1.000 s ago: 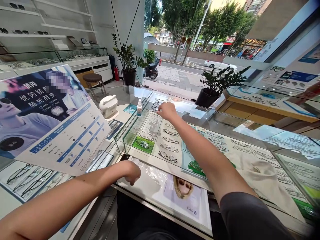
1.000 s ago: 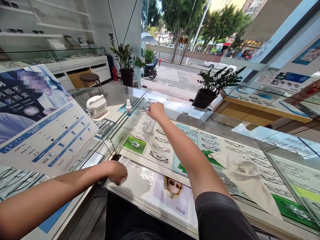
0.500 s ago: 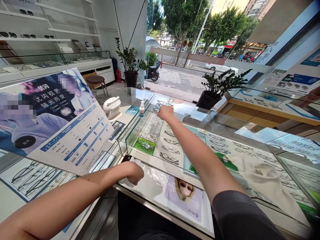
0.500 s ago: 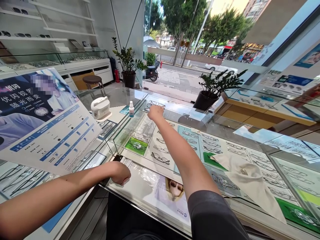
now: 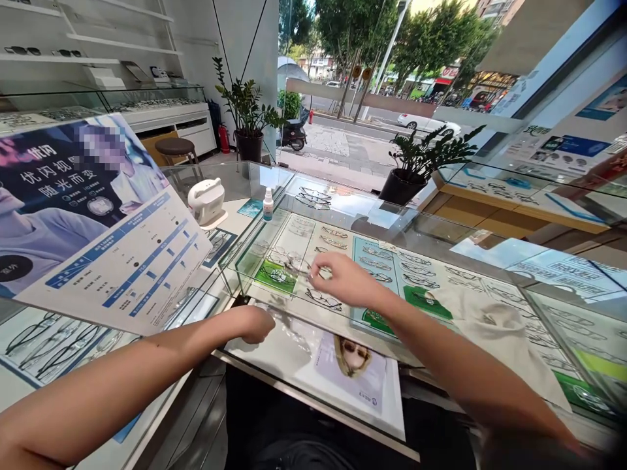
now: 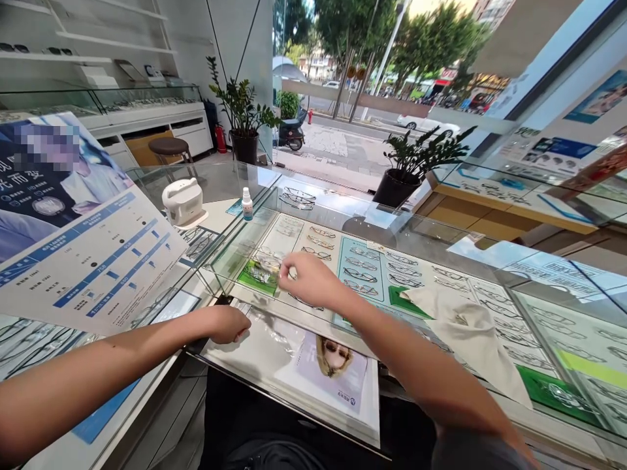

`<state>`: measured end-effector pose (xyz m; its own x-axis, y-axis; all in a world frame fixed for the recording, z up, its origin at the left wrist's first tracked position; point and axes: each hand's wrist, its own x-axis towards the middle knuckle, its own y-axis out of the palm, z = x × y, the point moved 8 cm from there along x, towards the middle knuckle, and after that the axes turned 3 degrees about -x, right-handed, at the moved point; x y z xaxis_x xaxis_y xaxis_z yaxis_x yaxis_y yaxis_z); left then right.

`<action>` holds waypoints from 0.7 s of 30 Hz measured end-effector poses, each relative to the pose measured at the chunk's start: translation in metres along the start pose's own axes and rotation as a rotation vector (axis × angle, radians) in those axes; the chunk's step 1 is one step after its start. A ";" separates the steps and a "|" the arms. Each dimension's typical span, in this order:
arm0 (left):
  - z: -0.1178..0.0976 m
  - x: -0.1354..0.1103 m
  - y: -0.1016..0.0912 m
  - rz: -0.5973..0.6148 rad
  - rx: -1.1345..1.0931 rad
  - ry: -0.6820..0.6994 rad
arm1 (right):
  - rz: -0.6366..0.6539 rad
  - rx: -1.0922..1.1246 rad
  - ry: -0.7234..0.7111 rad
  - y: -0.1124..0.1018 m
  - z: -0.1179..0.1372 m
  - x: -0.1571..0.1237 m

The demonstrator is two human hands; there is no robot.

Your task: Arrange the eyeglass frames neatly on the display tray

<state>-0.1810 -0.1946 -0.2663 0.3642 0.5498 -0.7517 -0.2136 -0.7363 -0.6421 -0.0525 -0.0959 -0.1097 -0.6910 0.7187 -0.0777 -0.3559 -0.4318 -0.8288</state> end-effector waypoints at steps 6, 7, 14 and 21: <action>0.003 0.005 0.011 0.049 -0.015 -0.004 | 0.265 0.065 0.069 0.060 -0.027 -0.115; 0.003 0.006 0.012 0.056 -0.018 -0.004 | 0.292 0.031 0.092 0.072 -0.038 -0.126; -0.002 0.002 0.010 0.068 -0.038 0.007 | 0.149 -0.199 0.133 0.126 -0.097 -0.110; 0.000 0.009 0.022 0.111 -0.013 0.011 | -0.129 -0.313 -0.010 0.156 -0.098 -0.005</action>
<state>-0.1828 -0.2056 -0.2867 0.3492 0.4605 -0.8161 -0.2411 -0.7974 -0.5532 -0.0430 -0.1135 -0.2928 -0.6594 0.7505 0.0430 -0.2312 -0.1480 -0.9616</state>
